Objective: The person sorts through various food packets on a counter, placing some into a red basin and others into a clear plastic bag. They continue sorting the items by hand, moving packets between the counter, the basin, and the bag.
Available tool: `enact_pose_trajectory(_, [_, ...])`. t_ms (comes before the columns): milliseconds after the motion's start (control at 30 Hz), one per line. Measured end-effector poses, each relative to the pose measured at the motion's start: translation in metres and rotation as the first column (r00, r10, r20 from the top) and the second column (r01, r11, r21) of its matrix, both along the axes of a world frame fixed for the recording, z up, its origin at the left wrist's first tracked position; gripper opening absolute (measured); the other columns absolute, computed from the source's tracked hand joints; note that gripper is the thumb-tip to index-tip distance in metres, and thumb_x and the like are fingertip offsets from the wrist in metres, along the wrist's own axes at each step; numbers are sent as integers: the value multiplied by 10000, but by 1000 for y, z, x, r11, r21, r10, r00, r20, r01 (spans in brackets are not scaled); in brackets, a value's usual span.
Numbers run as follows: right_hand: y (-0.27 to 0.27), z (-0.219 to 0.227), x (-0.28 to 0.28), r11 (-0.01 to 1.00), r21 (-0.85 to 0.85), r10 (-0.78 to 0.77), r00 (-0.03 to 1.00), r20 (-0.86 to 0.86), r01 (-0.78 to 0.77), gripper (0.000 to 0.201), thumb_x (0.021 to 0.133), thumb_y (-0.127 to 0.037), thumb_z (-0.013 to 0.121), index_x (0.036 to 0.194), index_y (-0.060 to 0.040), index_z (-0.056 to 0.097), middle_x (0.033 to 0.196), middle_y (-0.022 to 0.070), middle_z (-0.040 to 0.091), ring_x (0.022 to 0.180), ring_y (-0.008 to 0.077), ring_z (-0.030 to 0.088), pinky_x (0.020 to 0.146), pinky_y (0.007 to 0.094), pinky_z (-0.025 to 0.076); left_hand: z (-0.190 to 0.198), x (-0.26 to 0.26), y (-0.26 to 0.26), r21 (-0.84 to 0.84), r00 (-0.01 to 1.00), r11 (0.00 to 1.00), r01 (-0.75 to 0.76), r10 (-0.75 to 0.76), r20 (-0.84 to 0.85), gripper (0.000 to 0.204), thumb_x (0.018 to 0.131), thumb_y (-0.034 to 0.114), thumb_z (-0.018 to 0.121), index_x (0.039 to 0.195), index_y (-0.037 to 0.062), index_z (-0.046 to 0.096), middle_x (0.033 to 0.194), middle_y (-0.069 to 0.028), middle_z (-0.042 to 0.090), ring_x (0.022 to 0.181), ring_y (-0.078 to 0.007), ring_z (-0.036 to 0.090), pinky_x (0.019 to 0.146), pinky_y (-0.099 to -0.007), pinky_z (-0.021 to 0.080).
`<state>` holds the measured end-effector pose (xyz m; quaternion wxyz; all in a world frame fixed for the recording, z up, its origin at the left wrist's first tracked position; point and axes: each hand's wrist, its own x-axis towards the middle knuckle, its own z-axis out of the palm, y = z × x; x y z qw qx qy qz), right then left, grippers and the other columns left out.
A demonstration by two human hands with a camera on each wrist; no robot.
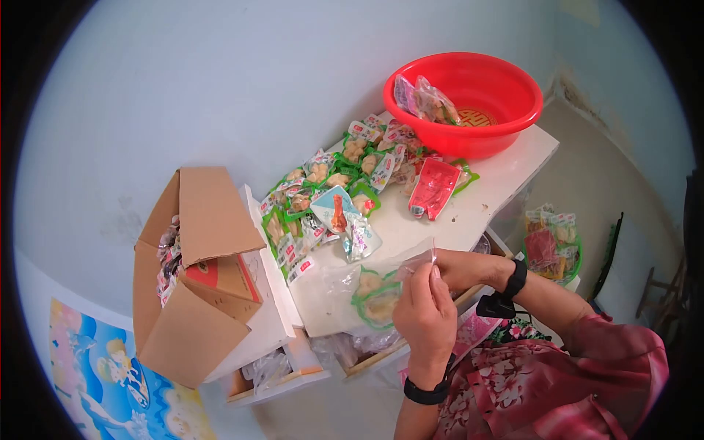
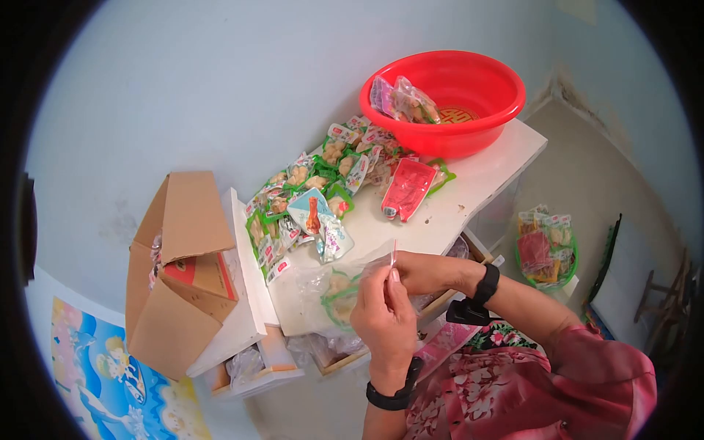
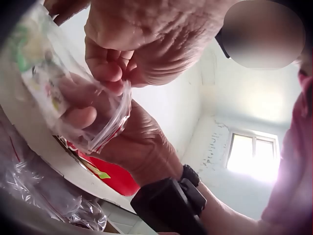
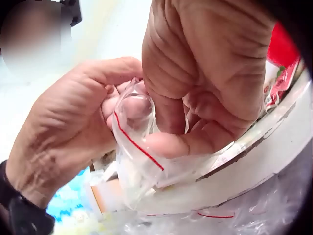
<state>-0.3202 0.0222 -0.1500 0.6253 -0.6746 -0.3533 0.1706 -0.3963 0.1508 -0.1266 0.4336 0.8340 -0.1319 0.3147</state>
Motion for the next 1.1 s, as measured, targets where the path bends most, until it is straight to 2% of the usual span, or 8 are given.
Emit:
enact_pose_trajectory(100, [7, -5, 5, 992, -126, -14, 997, 71, 23, 248, 962, -108, 689, 1184, 0, 670, 1056, 114, 714, 989, 180, 645, 904, 355, 525, 5, -8, 10, -84, 999, 996, 15, -18, -39, 180, 975, 53, 673, 1146, -4, 685, 919, -113, 709, 730, -278, 668, 638, -377, 527])
enact_pose_trajectory(200, [13, -26, 11, 931, -327, -115, 982, 150, 159, 274, 923, -77, 699, 1190, -14, 697, 1025, 173, 738, 936, 287, 700, 864, 379, 552, -14, -8, 36, 60, 992, 992, -109, 105, 75, 236, 965, 77, 684, 1187, -5, 687, 1014, -128, 709, 900, -301, 670, 783, -425, 538])
enact_pose_trajectory(333, [17, -18, 8, 912, -313, -219, 960, 176, 266, 247, 958, -82, 672, 1194, -21, 709, 1032, 155, 748, 913, 293, 709, 829, 387, 562, -20, -17, 74, 342, 983, 925, -162, 181, -22, 352, 923, 179, 730, 1224, 3, 681, 1244, -159, 667, 1283, -375, 545, 1064, -526, 429])
enact_pose_trajectory(533, [28, -14, 33, 892, -131, -328, 820, 469, 432, 245, 989, -124, 645, 1208, -36, 710, 1264, 187, 703, 990, 354, 723, 845, 417, 579, -28, -11, 77, 466, 992, 884, -31, 85, -95, 483, 903, 306, 759, 1277, 15, 667, 1371, -121, 640, 1424, -386, 459, 1142, -560, 365])
enact_pose_trajectory(800, [9, -12, 57, 719, -432, -153, 730, 666, 544, 349, 893, -96, 678, 1241, -77, 705, 1333, 113, 681, 1097, 385, 642, 887, 449, 558, -21, 11, 62, 487, 986, 874, -2, 84, -146, 574, 902, 399, 752, 1330, 41, 618, 1359, -106, 623, 1352, -359, 505, 1090, -555, 395])
enact_pose_trajectory(900, [9, -19, 56, 846, -86, -290, 589, 754, 526, 318, 818, -48, 676, 1133, -72, 708, 1030, 183, 630, 1037, 388, 584, 801, 467, 528, -17, 11, 64, 497, 985, 868, -6, 92, -149, 571, 909, 404, 747, 1325, 36, 615, 1342, -117, 622, 1303, -353, 534, 1047, -541, 417])
enact_pose_trajectory(1000, [4, -13, 45, 822, -187, -338, 724, 601, 538, 355, 806, -34, 686, 1159, -73, 693, 1026, 195, 647, 1023, 396, 602, 840, 470, 520, -14, 10, 66, 418, 983, 908, -8, 85, -165, 555, 901, 374, 763, 1307, 22, 625, 1302, -147, 629, 1250, -361, 556, 1042, -509, 429])
enact_pose_trajectory(1100, [-2, -27, 49, 765, -25, -486, 602, 633, 644, 298, 847, -53, 695, 1146, -61, 692, 1051, 211, 668, 1012, 409, 621, 846, 464, 522, -8, 21, 80, 321, 986, 943, -82, 124, -112, 540, 900, 339, 772, 1299, 4, 629, 1289, -170, 630, 1219, -373, 567, 1040, -494, 439])
